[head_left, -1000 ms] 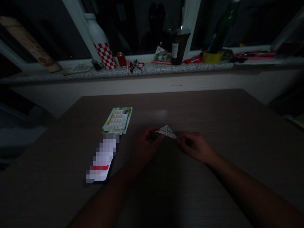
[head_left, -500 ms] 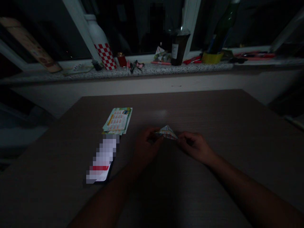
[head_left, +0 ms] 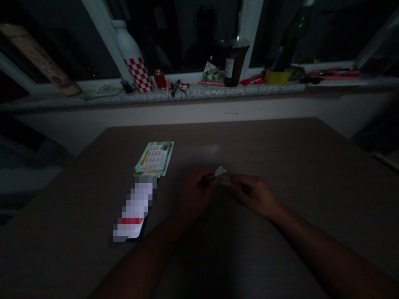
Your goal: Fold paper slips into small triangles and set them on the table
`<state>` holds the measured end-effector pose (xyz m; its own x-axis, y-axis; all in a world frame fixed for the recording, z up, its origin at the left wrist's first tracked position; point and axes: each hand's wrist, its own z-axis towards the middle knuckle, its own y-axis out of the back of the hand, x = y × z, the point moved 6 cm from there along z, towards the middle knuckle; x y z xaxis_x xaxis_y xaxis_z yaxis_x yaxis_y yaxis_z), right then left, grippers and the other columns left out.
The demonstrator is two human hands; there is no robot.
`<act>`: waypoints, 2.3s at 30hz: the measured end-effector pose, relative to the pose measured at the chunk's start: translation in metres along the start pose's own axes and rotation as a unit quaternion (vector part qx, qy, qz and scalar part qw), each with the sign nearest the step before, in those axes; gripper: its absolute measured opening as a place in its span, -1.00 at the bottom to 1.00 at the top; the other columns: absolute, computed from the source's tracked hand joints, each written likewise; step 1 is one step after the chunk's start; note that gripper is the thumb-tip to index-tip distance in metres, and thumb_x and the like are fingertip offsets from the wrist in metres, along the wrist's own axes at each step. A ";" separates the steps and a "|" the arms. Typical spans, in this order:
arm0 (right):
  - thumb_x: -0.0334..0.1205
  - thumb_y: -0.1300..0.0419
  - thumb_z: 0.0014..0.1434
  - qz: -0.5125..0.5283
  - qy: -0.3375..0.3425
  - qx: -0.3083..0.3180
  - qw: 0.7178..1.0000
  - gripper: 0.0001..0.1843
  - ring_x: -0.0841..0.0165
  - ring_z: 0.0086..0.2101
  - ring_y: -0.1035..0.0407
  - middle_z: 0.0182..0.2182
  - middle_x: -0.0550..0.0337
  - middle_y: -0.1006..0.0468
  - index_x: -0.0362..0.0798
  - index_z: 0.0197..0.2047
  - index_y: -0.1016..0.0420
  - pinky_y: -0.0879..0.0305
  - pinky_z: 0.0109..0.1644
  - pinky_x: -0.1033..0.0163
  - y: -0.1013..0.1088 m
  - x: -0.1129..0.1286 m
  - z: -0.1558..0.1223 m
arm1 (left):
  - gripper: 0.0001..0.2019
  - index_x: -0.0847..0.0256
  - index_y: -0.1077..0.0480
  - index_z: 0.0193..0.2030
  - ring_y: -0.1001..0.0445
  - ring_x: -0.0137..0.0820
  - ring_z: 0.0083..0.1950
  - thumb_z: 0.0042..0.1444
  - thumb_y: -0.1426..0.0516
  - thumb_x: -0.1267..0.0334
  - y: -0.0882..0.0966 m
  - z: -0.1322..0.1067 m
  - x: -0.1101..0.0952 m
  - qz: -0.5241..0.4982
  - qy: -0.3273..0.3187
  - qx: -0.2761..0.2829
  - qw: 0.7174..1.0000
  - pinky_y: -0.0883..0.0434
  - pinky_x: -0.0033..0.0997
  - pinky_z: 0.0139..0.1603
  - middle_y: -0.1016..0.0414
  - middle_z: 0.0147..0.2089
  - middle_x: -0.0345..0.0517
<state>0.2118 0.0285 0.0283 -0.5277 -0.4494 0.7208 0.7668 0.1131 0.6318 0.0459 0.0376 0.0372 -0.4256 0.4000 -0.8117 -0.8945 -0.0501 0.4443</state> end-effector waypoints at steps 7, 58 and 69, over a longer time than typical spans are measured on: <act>-0.23 -0.06 0.19 0.038 -0.006 0.006 0.999 -0.76 0.49 -0.56 -0.12 -0.61 0.34 -0.18 -0.07 -0.51 -0.24 -0.03 -0.49 0.37 -0.004 0.002 0.000 | -0.79 0.18 -0.42 -0.10 -0.44 -0.42 -0.17 0.08 -0.16 0.31 -0.007 -0.003 -0.011 0.044 -0.075 0.030 0.996 -0.41 -0.38 -0.14 -0.44 -0.12 -0.09; -0.03 -0.13 0.18 0.244 -0.088 0.067 0.964 -0.69 0.46 -0.48 -0.32 -0.48 0.18 -0.50 -0.11 -0.32 -0.51 -0.25 -0.43 0.37 -0.018 0.000 -0.003 | -0.72 0.23 -0.41 -0.31 -0.39 -0.44 -0.38 0.22 0.02 0.11 -0.015 -0.004 -0.003 -0.086 0.079 0.145 0.983 -0.31 -0.49 -0.36 -0.43 -0.41 -0.19; -0.10 -0.15 0.18 0.165 -0.048 -0.026 0.985 -0.74 0.42 -0.49 -0.38 -0.48 0.17 -0.54 -0.10 -0.24 -0.53 -0.28 -0.44 0.36 0.000 0.008 -0.001 | -0.80 0.22 -0.49 -0.22 -0.47 -0.38 -0.24 0.11 -0.14 0.16 -0.011 -0.001 -0.005 -0.130 0.075 0.131 0.980 -0.37 -0.43 -0.22 -0.52 -0.28 -0.12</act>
<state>0.2082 0.0241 0.0338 -0.2766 -0.3088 0.9100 0.9187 0.1930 0.3447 0.0578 0.0352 0.0359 -0.2209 0.2276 -0.9484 -0.9178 0.2804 0.2811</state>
